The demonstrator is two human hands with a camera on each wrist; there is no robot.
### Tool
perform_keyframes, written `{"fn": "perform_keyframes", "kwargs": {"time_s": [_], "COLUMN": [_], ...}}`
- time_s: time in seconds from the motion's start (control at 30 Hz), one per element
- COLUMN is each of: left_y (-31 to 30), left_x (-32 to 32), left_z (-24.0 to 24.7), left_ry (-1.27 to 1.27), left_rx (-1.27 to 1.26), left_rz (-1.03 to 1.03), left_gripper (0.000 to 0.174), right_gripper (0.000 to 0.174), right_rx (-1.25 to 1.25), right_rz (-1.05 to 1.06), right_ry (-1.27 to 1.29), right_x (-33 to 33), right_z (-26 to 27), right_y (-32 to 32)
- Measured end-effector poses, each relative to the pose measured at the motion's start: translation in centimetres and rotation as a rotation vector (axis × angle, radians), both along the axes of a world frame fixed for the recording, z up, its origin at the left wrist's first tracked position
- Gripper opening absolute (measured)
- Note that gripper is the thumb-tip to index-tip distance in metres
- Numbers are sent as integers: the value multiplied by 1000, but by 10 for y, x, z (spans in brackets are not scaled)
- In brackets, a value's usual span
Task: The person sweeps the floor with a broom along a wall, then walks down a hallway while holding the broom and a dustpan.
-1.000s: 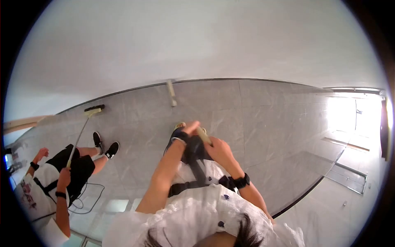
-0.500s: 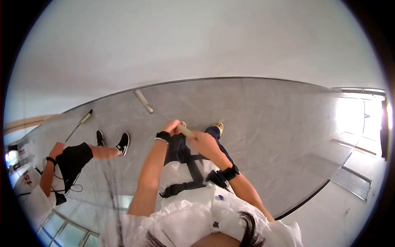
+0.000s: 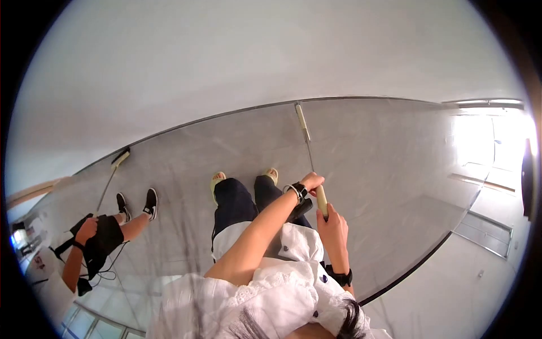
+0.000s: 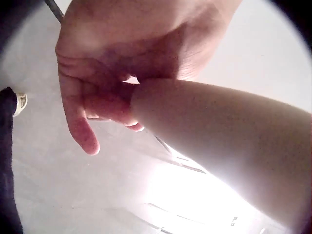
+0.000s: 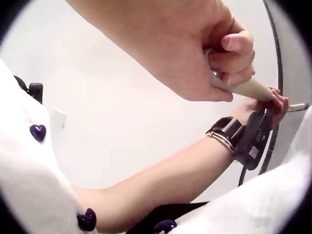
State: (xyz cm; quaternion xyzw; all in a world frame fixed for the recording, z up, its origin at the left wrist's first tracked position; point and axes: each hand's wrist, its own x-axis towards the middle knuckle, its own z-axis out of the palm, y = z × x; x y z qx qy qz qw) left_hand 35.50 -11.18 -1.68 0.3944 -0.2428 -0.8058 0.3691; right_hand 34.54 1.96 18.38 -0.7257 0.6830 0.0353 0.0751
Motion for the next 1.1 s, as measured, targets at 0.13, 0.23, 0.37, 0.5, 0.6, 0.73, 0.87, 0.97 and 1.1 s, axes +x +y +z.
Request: {"fn": "perform_keyframes", "kwargs": {"time_s": [0.13,0.23,0.37,0.5,0.6,0.73,0.87,0.97,1.1], "left_y": [19,48,86,128,152,174,191,192,176], "left_x": [14,18,38,33,29,-8,-19,-19,-22], "left_z": [37,25,41,64,66,61,38,15,-31], "left_ry": [-2,184,-167,-109,19,-14,-36,-77,44], "left_rx": [-11,-134,287,363,220,249,369,429,282], "left_rz": [87,210,483,722,744,880,902,764,583], "left_gripper": [24,26,25,16,13,22,18,22,17], "right_gripper": [30,31,28,23,18,16,16,18,25], "right_rx": [81,213,336,387,236,233,302,336,307], "right_rz": [63,175,425,657,818,1022,1031,943,879], "right_ry": [-66,-180,-324,-175,-102,-27,-59,-65,-13], "right_x": [-20,-50,-73,-84,-88,-102,-111,-115,-113], "right_z": [35,58,53,62,50,17,8,1,-1], "right_y": [4,-3,-12,-15,-18,-13,3,16,21]}}
